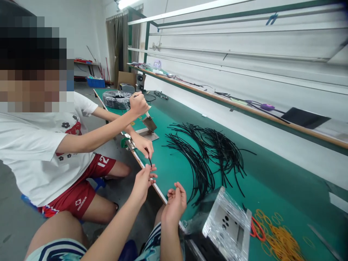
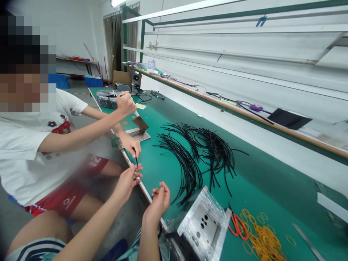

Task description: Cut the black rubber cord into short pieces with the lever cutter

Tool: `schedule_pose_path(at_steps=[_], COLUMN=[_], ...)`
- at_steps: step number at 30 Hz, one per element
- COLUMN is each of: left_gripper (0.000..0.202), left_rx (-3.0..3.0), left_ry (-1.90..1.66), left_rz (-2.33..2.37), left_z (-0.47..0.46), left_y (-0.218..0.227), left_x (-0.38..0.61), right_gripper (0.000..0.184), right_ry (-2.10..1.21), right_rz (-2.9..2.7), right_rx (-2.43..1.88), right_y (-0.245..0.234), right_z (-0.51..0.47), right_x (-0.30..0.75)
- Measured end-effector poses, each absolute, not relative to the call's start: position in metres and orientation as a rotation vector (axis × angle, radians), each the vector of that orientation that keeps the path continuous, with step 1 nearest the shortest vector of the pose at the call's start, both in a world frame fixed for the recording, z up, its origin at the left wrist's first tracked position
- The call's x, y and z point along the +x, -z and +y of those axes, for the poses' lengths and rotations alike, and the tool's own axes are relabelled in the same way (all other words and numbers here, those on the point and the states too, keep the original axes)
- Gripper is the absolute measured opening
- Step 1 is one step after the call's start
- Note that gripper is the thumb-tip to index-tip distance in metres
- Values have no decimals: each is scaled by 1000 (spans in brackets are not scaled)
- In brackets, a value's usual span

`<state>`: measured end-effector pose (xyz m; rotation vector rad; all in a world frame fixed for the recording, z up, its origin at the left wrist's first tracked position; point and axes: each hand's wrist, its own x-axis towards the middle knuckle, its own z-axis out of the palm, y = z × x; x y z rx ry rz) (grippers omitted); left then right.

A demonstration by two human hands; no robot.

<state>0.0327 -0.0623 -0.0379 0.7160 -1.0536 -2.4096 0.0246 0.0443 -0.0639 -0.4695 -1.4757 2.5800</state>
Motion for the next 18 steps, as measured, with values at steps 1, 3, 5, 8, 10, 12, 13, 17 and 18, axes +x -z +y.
schedule_pose_path(at_steps=[1,3,5,8,10,12,13,17,18], left_gripper=[53,46,41,38,38,39,40,41,41], left_rx=[720,741,751,736,732,738,749,800,807], left_ry=[2404,2398,2434,2505,2512,2559,2595,2662,2663], left_rz=[-1073,-1083,-1055,-1049,-1066,-1023,-981,-922,-944], left_z=[-67,-72,-73,-62,-47,-28,-19,3,4], left_y=[34,29,28,33,36,38,38,37,37], left_x=[27,18,15,21,31,44,50,72,74], right_gripper=[33,33,33,37,40,40,39,32,31], right_ry=[-2574,-2563,-2553,-2480,-2413,-2350,-2316,-2080,-2002], right_rz=[-1496,-1521,-1568,-1786,-1970,-2100,-2135,-2245,-2273], right_rx=[-478,-481,-456,-339,-181,-15,44,110,110], right_y=[67,71,72,71,67,62,60,56,56], right_z=[48,56,61,62,59,54,52,49,50], right_x=[26,27,28,32,36,41,44,53,54])
